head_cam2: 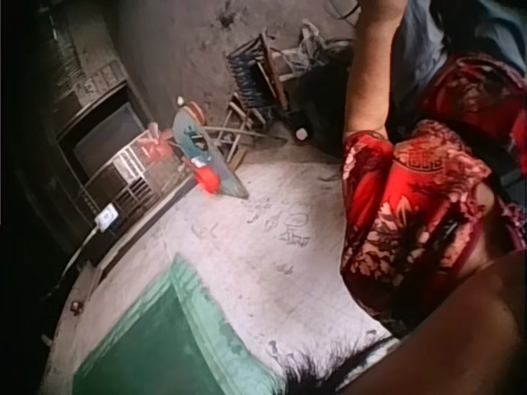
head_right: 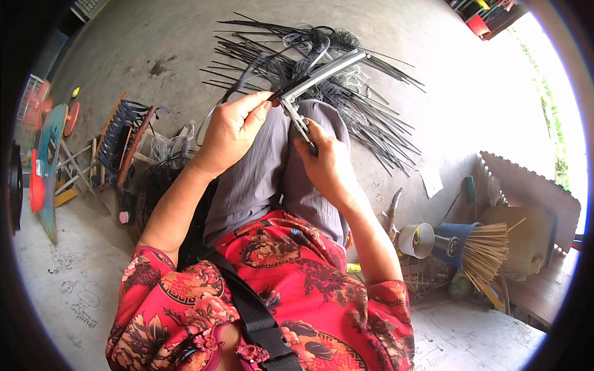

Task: The person assembles a black mesh structure on the ground using black plastic strips. They thread the strips through the mesh by hand and trim the excess length with a cutting tool.

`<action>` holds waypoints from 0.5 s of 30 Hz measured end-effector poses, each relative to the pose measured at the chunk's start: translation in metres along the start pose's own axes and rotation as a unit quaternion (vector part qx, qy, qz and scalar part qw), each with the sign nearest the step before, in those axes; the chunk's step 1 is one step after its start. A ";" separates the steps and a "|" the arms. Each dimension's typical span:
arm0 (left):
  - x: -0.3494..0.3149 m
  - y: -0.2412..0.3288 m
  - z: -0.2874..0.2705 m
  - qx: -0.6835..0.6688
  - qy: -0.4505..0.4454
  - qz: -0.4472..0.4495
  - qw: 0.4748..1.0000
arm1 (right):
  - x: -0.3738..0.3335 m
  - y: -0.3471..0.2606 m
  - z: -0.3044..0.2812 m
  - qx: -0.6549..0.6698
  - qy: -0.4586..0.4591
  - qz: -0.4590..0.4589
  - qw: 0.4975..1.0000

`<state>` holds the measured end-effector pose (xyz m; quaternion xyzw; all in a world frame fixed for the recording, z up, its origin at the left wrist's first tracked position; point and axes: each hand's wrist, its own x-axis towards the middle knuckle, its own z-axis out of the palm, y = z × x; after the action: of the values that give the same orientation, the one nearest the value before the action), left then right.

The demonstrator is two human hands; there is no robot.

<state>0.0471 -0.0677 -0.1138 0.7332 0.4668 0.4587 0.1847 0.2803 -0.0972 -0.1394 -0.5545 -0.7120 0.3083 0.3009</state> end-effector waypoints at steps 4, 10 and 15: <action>-0.002 0.004 0.009 0.082 0.039 0.070 0.993 | 0.001 0.000 0.002 0.029 0.005 -0.004 1.000; -0.003 -0.008 0.022 0.120 0.052 0.115 0.985 | 0.006 -0.003 -0.006 0.070 -0.011 0.016 0.997; 0.000 -0.027 0.028 0.004 0.017 0.083 0.996 | 0.013 0.008 -0.006 0.037 -0.008 -0.010 0.999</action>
<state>0.0567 -0.0500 -0.1467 0.7621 0.4094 0.4829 0.1357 0.2872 -0.0827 -0.1412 -0.5333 -0.7083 0.3358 0.3181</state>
